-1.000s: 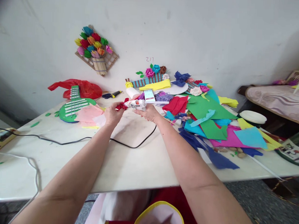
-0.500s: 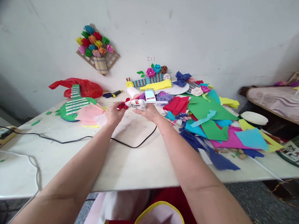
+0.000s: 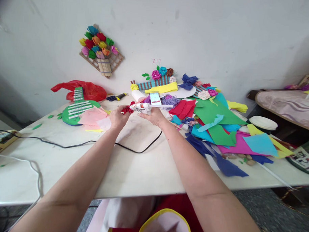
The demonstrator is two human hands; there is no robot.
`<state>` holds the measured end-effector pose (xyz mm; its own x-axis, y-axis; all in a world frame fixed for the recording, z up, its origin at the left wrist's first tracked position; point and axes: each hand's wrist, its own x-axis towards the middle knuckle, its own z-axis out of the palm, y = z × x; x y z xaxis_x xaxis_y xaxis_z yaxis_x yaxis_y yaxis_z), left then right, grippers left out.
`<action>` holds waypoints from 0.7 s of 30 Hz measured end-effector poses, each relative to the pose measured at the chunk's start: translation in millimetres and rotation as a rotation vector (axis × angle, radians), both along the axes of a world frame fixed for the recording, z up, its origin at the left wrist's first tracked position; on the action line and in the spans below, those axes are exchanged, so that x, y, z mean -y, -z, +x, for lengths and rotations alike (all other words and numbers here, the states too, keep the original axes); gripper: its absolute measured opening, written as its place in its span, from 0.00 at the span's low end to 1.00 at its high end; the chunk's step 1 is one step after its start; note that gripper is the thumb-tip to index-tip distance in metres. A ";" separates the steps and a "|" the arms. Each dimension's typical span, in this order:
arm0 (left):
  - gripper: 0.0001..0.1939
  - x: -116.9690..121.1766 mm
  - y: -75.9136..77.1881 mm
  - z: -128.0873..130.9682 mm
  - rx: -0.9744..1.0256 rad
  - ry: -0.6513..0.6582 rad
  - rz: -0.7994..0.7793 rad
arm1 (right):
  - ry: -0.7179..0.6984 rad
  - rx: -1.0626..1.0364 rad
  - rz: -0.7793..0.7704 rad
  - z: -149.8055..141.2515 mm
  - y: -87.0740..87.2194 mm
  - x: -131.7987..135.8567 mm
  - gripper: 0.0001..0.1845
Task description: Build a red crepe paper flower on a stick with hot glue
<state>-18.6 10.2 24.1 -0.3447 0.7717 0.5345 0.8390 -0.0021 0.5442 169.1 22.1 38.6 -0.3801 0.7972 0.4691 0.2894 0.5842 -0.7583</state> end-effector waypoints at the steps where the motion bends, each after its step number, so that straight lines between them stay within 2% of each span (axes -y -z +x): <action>1: 0.17 0.1 -0.2 0.2 0.002 -0.002 -0.004 | 0.015 -0.003 0.005 0.0 0.3 0.0 0.15; 9: 0.17 -0.4 0.6 -1.0 0.047 0.014 0.004 | 0.051 -0.015 0.042 -0.5 1.6 -0.2 0.11; 21: 0.14 -2.3 2.1 -3.0 0.146 0.057 0.078 | 0.020 -0.053 0.011 0.5 6.3 -4.6 0.15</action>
<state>-21.5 12.5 21.9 -0.3798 0.7506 0.5407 0.7482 -0.0945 0.6567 169.5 26.7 32.3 -0.3386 0.7992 0.4965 0.2608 0.5868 -0.7666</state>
